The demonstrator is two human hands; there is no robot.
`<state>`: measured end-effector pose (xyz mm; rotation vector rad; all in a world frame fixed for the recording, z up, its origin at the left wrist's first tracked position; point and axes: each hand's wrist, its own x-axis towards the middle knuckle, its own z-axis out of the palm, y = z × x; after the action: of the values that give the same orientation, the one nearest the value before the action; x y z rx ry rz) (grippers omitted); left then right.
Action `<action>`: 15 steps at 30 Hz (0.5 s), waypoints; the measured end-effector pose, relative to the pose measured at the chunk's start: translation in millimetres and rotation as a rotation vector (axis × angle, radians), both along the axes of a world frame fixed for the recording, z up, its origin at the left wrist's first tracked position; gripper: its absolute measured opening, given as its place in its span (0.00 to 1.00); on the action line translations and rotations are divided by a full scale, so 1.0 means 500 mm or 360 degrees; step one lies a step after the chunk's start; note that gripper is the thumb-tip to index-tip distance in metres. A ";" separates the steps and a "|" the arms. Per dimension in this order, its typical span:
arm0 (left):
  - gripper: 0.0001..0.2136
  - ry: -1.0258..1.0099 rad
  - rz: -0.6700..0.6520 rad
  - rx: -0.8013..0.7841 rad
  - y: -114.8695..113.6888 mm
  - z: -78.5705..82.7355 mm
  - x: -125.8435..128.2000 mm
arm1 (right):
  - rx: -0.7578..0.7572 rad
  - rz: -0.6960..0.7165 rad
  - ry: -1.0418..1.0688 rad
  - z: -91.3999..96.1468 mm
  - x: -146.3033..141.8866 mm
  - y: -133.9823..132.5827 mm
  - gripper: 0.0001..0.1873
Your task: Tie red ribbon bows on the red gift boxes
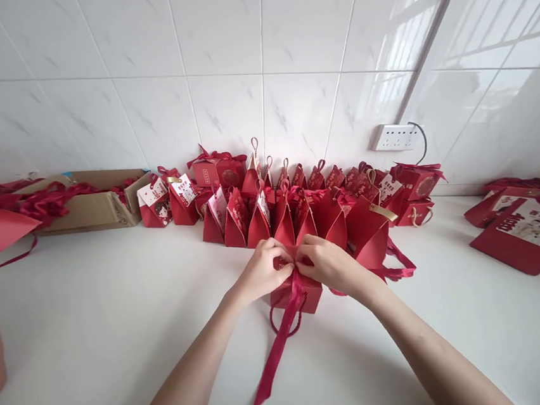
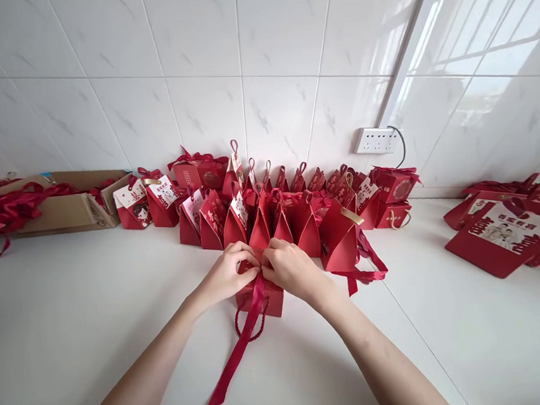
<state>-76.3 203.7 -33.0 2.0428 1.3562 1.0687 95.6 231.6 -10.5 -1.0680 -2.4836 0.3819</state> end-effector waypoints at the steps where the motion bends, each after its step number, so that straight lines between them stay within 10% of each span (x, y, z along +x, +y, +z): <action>1: 0.04 -0.0007 0.0002 0.0005 0.000 -0.001 0.001 | -0.0006 0.0028 -0.0026 0.006 -0.002 0.005 0.10; 15: 0.03 -0.0258 0.0044 0.0008 0.007 -0.018 0.015 | -0.0260 0.0288 0.0628 -0.043 0.033 0.033 0.02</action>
<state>-69.1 207.4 -42.1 1.9006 1.3044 1.2222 112.0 248.2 -31.9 -0.7390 -2.2234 0.7812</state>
